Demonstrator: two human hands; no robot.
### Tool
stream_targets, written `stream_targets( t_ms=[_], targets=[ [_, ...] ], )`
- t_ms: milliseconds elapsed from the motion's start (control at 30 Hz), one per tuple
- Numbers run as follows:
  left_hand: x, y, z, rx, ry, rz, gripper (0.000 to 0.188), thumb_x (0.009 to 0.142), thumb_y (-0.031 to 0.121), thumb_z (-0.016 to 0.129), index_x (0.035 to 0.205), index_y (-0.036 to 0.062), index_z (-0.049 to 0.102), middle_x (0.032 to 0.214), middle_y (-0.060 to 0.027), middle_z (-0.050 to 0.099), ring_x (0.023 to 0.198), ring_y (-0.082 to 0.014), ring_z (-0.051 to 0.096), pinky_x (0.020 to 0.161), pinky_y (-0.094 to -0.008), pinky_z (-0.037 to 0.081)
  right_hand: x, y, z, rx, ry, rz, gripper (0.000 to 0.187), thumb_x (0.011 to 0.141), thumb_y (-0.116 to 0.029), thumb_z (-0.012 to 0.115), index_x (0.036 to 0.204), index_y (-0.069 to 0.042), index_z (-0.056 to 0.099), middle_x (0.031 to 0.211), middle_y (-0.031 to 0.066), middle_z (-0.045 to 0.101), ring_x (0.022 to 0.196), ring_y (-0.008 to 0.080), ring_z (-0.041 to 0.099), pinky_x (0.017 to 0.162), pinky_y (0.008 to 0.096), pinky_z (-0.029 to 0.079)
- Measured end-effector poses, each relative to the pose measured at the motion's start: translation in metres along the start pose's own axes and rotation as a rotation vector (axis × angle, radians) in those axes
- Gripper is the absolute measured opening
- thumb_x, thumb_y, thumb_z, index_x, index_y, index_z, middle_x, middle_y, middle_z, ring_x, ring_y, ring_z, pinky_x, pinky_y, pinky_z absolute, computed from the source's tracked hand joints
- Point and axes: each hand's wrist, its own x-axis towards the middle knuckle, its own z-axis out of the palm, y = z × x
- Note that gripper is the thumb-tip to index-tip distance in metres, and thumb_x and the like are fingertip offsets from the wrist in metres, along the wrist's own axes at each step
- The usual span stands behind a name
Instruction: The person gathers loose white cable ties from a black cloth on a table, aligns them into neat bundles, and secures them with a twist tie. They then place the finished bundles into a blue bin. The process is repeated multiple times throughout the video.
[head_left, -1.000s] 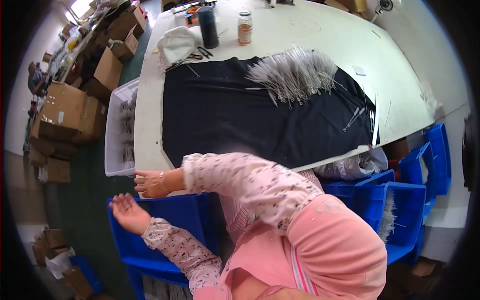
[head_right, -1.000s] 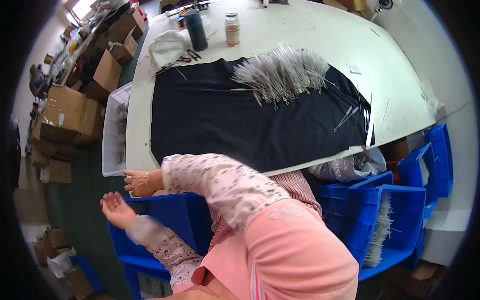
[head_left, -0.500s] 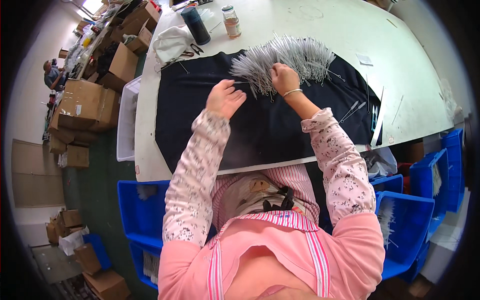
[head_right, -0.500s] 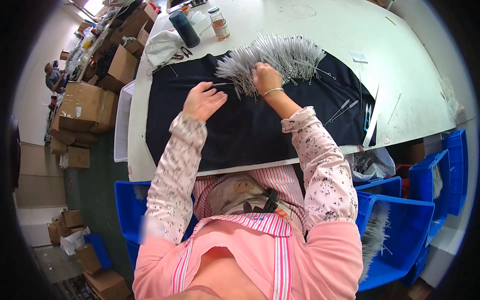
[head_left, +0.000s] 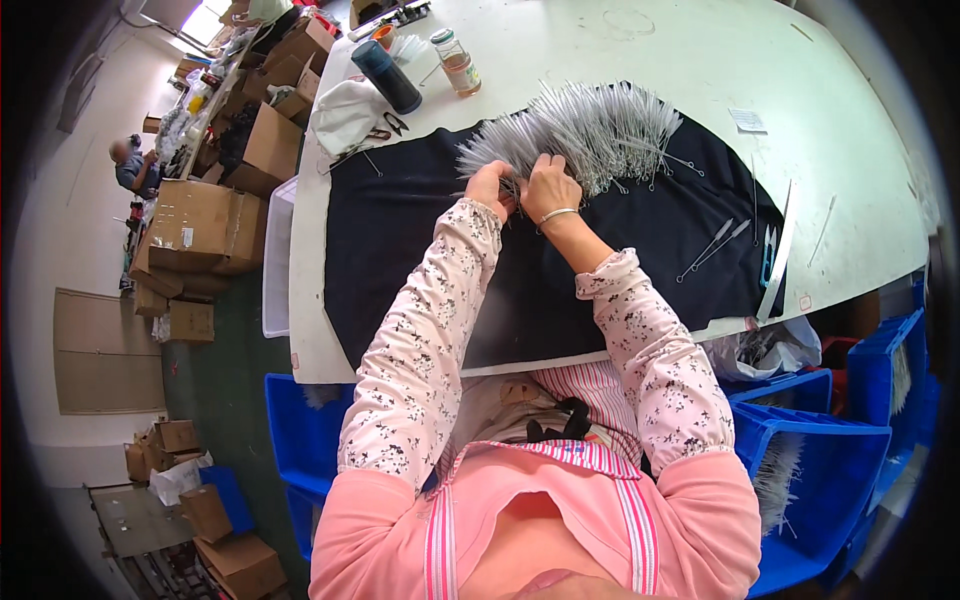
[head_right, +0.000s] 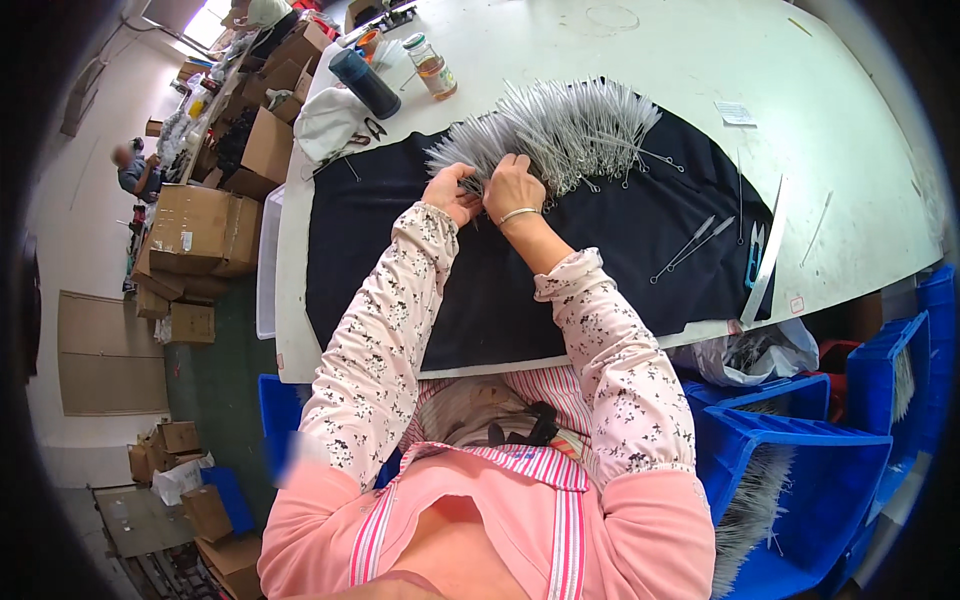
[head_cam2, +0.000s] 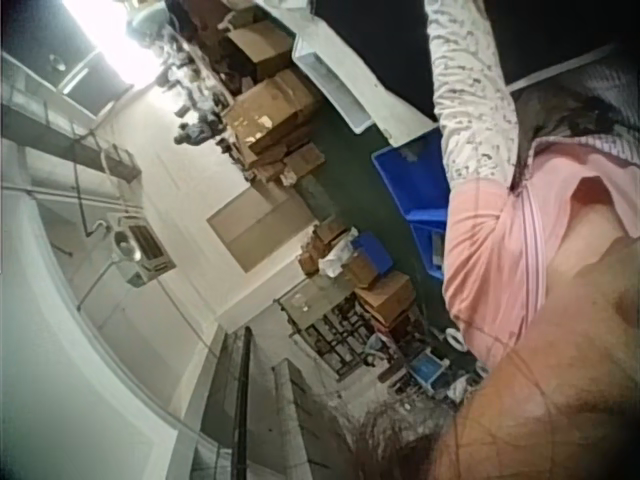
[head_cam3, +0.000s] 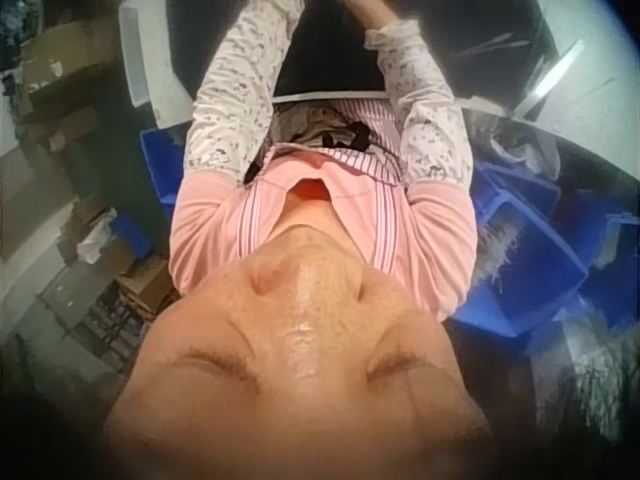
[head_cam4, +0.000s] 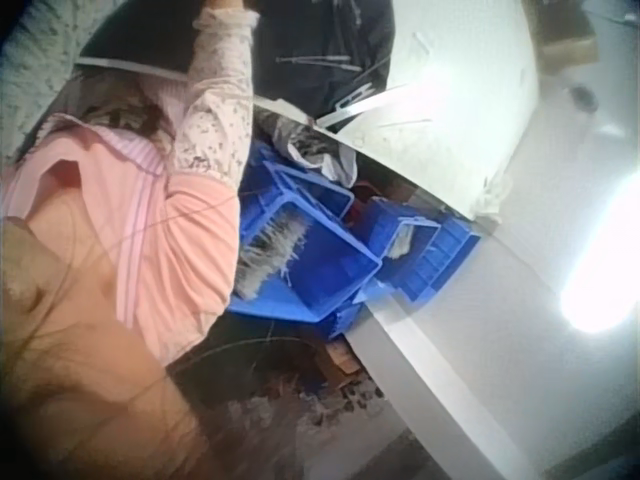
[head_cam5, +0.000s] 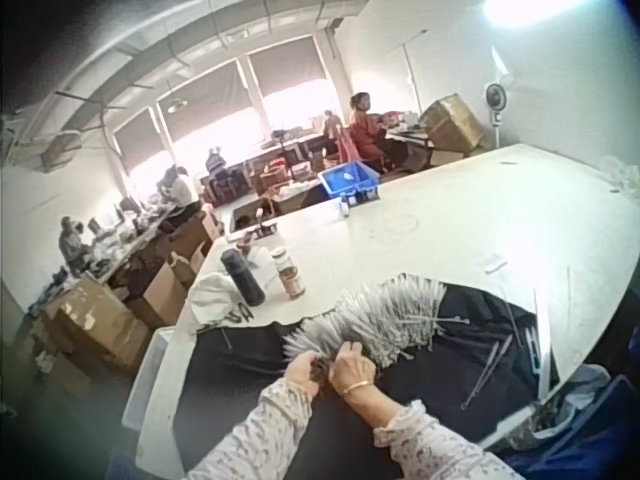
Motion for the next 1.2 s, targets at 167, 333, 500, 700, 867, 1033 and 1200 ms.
stream_targets(
  t_ms=[167, 333, 500, 700, 867, 1033, 1200],
  targets=[
    [0.019, -0.006, -0.016, 0.063, -0.098, 0.031, 0.038, 0.077, 0.017, 0.069, 0.108, 0.0060, 0.051, 0.091, -0.0123, 0.056, 0.077, -0.0240, 0.058, 0.072, -0.0380, 0.052, 0.006, -0.006, 0.000, -0.007, -0.168, -0.054, 0.042, 0.074, -0.038, 0.070, 0.096, -0.003, 0.061, 0.101, 0.0172, 0.060, 0.087, 0.0362, 0.065, 0.073, 0.0436, 0.052],
    [0.022, -0.008, -0.018, -0.002, -0.170, 0.055, 0.021, 0.078, 0.017, 0.071, 0.093, 0.0087, 0.059, 0.087, -0.0082, 0.062, 0.075, -0.0215, 0.060, 0.070, -0.0362, 0.053, -0.011, -0.020, 0.017, -0.087, -0.016, -0.158, 0.028, 0.076, -0.023, 0.063, 0.094, -0.003, 0.062, 0.093, 0.0123, 0.060, 0.080, 0.0302, 0.066, 0.066, 0.0367, 0.054],
    [0.021, -0.005, -0.028, -0.078, -0.132, -0.057, 0.016, 0.079, 0.015, 0.069, 0.090, 0.0066, 0.061, 0.090, -0.0095, 0.066, 0.080, -0.0226, 0.064, 0.074, -0.0371, 0.053, -0.021, -0.025, 0.000, -0.030, -0.140, -0.347, 0.029, 0.077, -0.025, 0.060, 0.095, -0.002, 0.064, 0.093, 0.0158, 0.065, 0.078, 0.0325, 0.066, 0.069, 0.0405, 0.053],
    [0.067, -0.017, -0.076, -0.076, -0.205, 0.037, 0.010, 0.082, 0.008, 0.059, 0.090, 0.0023, 0.060, 0.089, -0.0119, 0.065, 0.080, -0.0259, 0.064, 0.076, -0.0443, 0.053, 0.001, -0.024, -0.026, 0.335, -0.033, -0.240, 0.028, 0.081, -0.028, 0.055, 0.099, -0.009, 0.067, 0.094, 0.0150, 0.066, 0.087, 0.0343, 0.064, 0.077, 0.0443, 0.051],
    [0.034, -0.019, -0.066, -0.283, -0.226, -0.026, 0.010, 0.086, 0.008, 0.057, 0.093, 0.0013, 0.060, 0.094, -0.0128, 0.065, 0.085, -0.0282, 0.064, 0.082, -0.0485, 0.052, -0.006, -0.013, -0.001, 0.136, -0.223, -0.395, 0.020, 0.083, -0.017, 0.049, 0.094, -0.006, 0.061, 0.096, 0.0146, 0.065, 0.089, 0.0332, 0.064, 0.076, 0.0444, 0.051],
    [0.023, -0.021, -0.068, -0.335, -0.271, -0.015, 0.010, 0.085, 0.010, 0.060, 0.091, 0.0026, 0.063, 0.090, -0.0098, 0.066, 0.081, -0.0250, 0.065, 0.077, -0.0424, 0.053, -0.022, -0.022, -0.004, 0.316, -0.305, -0.385, 0.021, 0.081, -0.017, 0.050, 0.093, -0.009, 0.066, 0.090, 0.0150, 0.067, 0.083, 0.0327, 0.064, 0.074, 0.0431, 0.051],
    [0.017, -0.024, -0.072, -0.280, -0.209, 0.136, 0.007, 0.083, 0.008, 0.061, 0.085, 0.0022, 0.063, 0.081, -0.0081, 0.065, 0.073, -0.0233, 0.064, 0.069, -0.0373, 0.054, -0.019, -0.025, -0.002, 0.426, -0.119, -0.402, 0.017, 0.080, -0.015, 0.054, 0.089, -0.010, 0.067, 0.085, 0.0128, 0.067, 0.078, 0.0318, 0.064, 0.070, 0.0405, 0.051]
  ],
)
